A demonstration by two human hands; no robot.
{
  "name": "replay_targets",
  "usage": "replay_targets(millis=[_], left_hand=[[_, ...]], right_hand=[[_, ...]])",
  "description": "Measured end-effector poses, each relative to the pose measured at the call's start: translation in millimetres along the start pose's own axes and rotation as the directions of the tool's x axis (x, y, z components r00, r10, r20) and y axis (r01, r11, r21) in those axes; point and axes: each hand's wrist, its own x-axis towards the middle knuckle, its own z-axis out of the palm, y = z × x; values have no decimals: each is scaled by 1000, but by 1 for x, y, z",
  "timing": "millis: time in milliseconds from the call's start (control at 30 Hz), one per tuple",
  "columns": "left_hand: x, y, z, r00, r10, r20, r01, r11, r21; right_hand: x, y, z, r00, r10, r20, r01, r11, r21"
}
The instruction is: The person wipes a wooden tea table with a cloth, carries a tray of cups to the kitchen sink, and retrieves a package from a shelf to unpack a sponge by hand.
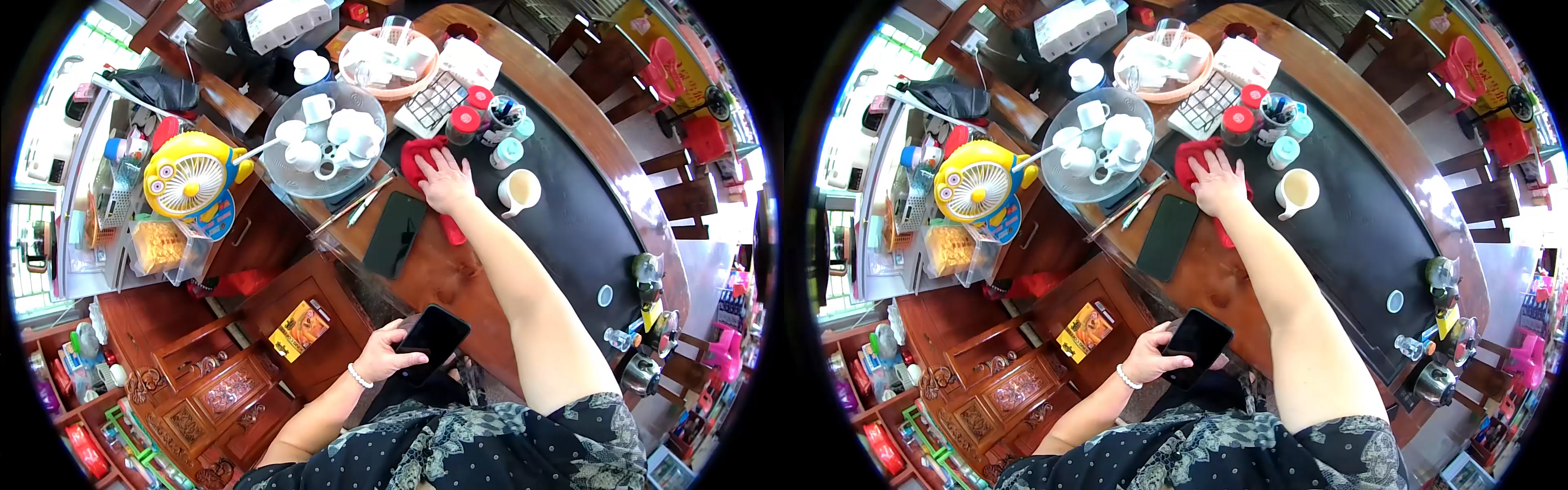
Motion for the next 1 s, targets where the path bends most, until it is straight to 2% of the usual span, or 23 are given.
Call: replay_targets(millis=[67, 167, 200, 300, 333, 367, 433, 467, 500, 567, 633, 733, 767, 867, 1000], left_hand=[[-7, 5, -1, 1000, 26, -14, -27, 994, -102], [-9, 22, 1, 999, 16, -44, -27, 965, -262], [-10, 21, 1, 998, 4, -56, -19, 964, -265], [-9, 24, 0, 996, -18, -92, -8, 962, -272], [-8, 23, -2, 993, -5, -118, -24, 970, -243], [-7, 36, 0, 991, -31, -129, -8, 956, -292], [-6, 39, -3, 988, -86, -127, 41, 946, -323], [-3, 48, 0, 984, -116, -135, 53, 914, -403], [1, 47, 0, 986, -88, -143, 23, 915, -403], [15, 43, -1, 990, -64, -128, 5, 910, -415], [37, 48, 9, 983, -96, -156, 34, 933, -359], [77, 60, 35, 984, -67, -165, 31, 977, -213], [89, 58, 43, 986, -83, -147, 56, 982, -178], [116, 52, 73, 971, -204, -126, 201, 979, -36], [122, 28, 122, 959, -277, -58, 281, 956, 82]], right_hand=[[2, 2, 25, 999, -10, -51, 9, 1000, -13], [-18, 14, 23, 1000, -15, -6, 16, 998, 58], [-34, 19, 26, 995, -26, -96, 36, 994, 102], [-98, 36, 23, 981, -1, -193, 38, 981, 190], [-122, 44, 19, 975, 43, -218, 15, 967, 256], [-144, 52, 16, 966, 90, -240, -8, 947, 322], [-182, 62, 10, 941, 215, -262, -112, 928, 356], [-198, 62, 10, 947, 166, -274, -72, 944, 321], [-212, 56, 6, 951, 121, -283, -36, 958, 286], [-241, 31, -9, 993, -86, -76, 105, 946, 307], [-282, 7, 1, 983, -181, 37, 174, 973, 149], [-340, 19, 11, 987, -159, -25, 161, 969, 186], [-357, 36, 13, 989, -132, -73, 141, 978, 151], [-405, 75, 4, 980, 160, -120, -152, 986, 74], [-472, 119, -2, 859, 466, -211, -474, 880, 12]])
